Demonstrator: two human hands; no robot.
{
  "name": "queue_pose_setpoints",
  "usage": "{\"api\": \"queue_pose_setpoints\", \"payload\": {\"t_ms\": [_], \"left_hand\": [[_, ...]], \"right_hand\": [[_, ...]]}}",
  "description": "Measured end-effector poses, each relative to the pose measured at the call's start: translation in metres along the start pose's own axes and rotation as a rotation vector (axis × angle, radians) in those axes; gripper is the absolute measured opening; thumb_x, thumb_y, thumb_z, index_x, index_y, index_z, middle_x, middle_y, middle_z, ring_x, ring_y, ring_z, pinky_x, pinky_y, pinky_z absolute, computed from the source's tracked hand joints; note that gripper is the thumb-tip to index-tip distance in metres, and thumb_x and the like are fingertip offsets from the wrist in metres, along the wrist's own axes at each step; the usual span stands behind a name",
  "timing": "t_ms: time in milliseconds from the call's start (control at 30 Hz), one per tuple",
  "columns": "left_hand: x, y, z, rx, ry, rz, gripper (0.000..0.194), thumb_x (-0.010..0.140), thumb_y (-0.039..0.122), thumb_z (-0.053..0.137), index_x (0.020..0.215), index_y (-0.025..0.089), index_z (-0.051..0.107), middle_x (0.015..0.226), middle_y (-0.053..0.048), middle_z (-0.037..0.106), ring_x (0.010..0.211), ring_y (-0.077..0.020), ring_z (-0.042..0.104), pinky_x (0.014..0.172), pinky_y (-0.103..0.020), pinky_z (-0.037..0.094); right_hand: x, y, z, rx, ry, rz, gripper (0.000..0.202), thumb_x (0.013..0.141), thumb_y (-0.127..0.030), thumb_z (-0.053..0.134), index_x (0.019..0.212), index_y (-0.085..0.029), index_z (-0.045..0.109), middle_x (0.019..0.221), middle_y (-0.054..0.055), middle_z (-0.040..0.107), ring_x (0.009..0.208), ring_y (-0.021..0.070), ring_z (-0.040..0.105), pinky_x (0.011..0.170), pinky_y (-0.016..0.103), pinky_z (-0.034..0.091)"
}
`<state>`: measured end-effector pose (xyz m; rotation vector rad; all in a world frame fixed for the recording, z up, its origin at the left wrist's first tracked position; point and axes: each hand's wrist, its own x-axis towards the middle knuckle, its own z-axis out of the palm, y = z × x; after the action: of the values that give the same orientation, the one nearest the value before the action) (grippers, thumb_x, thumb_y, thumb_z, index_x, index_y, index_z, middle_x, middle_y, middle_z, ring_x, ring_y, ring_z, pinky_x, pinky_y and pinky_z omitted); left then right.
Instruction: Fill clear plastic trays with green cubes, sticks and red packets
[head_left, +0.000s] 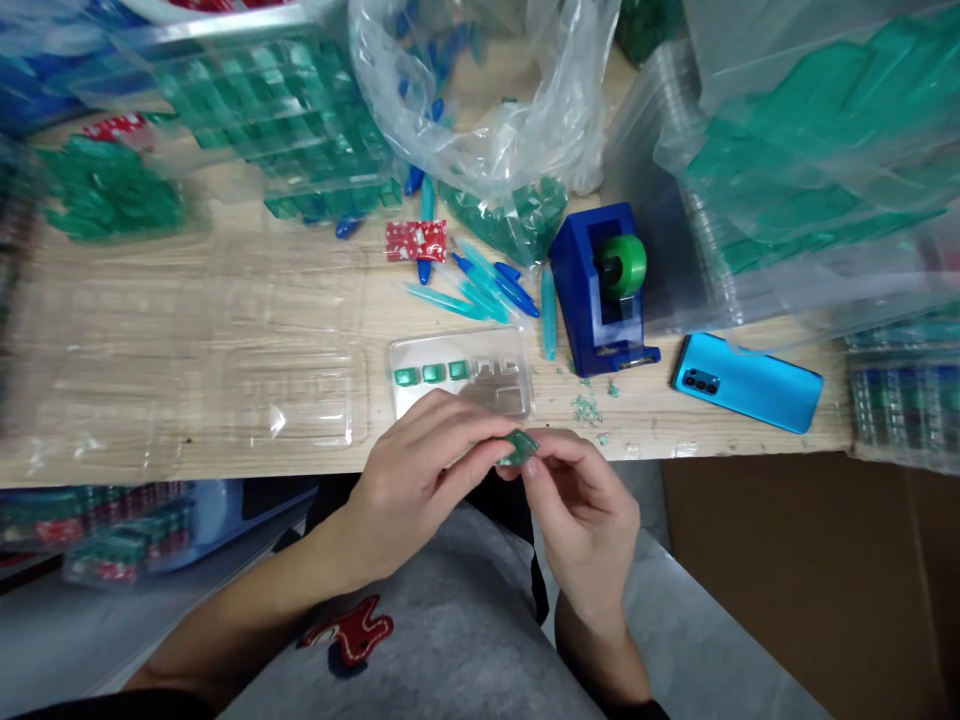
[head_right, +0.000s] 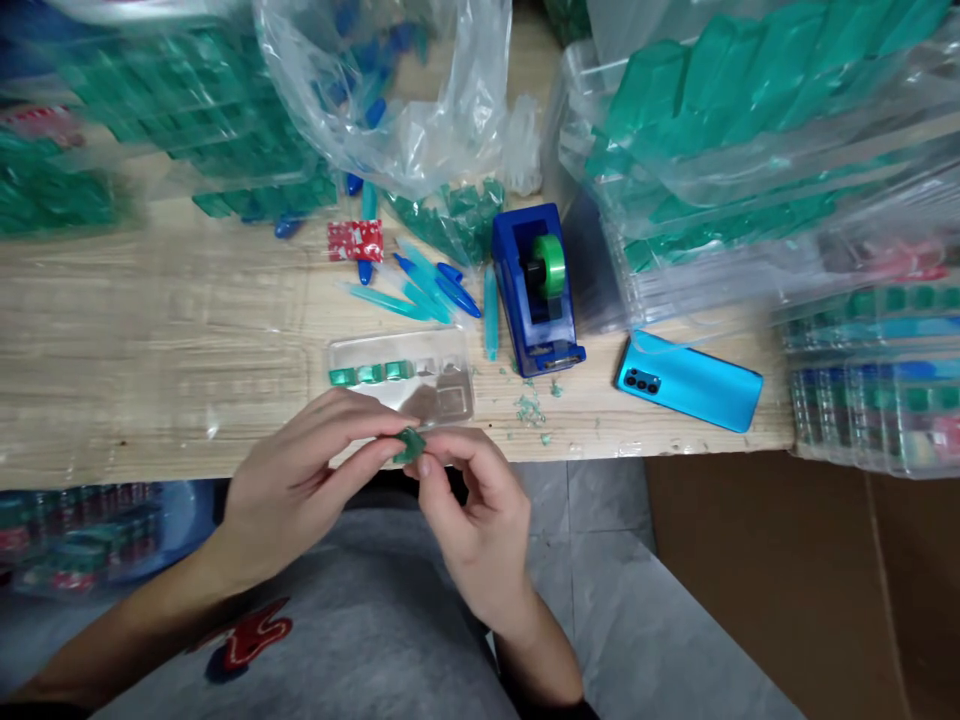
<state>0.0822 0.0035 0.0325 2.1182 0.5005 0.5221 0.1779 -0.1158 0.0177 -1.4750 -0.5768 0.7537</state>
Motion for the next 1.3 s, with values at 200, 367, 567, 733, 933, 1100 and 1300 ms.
{"api": "queue_pose_setpoints", "payload": {"t_ms": [200,367,567,733,933,1100,1300], "left_hand": [[-0.003,0.001,-0.004,0.080,-0.020,0.051,0.016,0.092,0.011,0.051,0.102,0.018,0.061,0.087,-0.002,0.067,0.080,-0.0125,0.060,0.072,-0.026,0.048],[-0.004,0.004,-0.005,0.315,0.091,0.129,0.013,0.088,0.017,0.057,0.100,0.018,0.061,0.088,-0.006,0.067,0.081,-0.0184,0.060,0.071,-0.032,0.050],[-0.003,0.005,-0.005,0.507,0.077,0.220,0.010,0.087,0.016,0.057,0.095,0.018,0.063,0.084,-0.004,0.069,0.076,-0.0198,0.060,0.069,-0.035,0.050],[-0.004,0.006,-0.002,0.530,0.118,0.235,0.009,0.083,0.008,0.059,0.089,0.014,0.062,0.079,-0.004,0.069,0.072,-0.0192,0.059,0.070,-0.037,0.048],[-0.004,0.008,-0.004,0.199,0.087,0.025,0.011,0.085,0.008,0.055,0.084,0.018,0.059,0.076,0.001,0.065,0.074,-0.0125,0.058,0.069,-0.027,0.047],[-0.006,0.006,-0.002,0.063,0.075,-0.103,0.012,0.088,0.010,0.052,0.085,0.019,0.058,0.077,0.002,0.063,0.076,-0.0109,0.059,0.070,-0.025,0.049],[-0.008,0.005,-0.002,0.198,0.126,0.003,0.014,0.091,0.012,0.051,0.102,0.018,0.058,0.092,-0.003,0.064,0.089,-0.0132,0.059,0.079,-0.026,0.051]], "right_hand": [[-0.001,0.005,-0.001,-0.150,0.021,-0.051,0.016,0.086,-0.009,0.056,0.091,-0.023,0.062,0.083,-0.002,0.065,0.076,0.0117,0.062,0.071,0.027,0.053],[-0.002,0.005,0.002,-0.171,0.038,-0.153,0.026,0.084,-0.002,0.055,0.097,-0.024,0.060,0.088,-0.001,0.064,0.085,0.0115,0.060,0.077,0.027,0.051],[-0.001,0.002,0.006,-0.217,0.009,-0.258,0.027,0.084,0.000,0.053,0.099,-0.022,0.058,0.101,0.003,0.063,0.096,0.0150,0.060,0.084,0.033,0.053],[0.000,0.003,0.008,-0.330,0.008,-0.359,0.024,0.082,0.001,0.054,0.094,-0.020,0.057,0.097,0.003,0.061,0.092,0.0135,0.060,0.080,0.029,0.054],[-0.001,0.005,0.009,-0.168,0.048,-0.242,0.024,0.082,-0.001,0.054,0.093,-0.021,0.058,0.093,0.001,0.061,0.090,0.0128,0.059,0.079,0.028,0.052],[-0.001,0.005,0.009,-0.124,0.056,-0.200,0.022,0.083,-0.002,0.055,0.092,-0.021,0.058,0.091,0.001,0.061,0.084,0.0124,0.058,0.075,0.028,0.053],[0.001,0.003,0.008,-0.159,0.005,-0.219,0.023,0.085,-0.002,0.053,0.097,-0.021,0.057,0.095,0.001,0.061,0.088,0.0133,0.059,0.077,0.029,0.052]]}}
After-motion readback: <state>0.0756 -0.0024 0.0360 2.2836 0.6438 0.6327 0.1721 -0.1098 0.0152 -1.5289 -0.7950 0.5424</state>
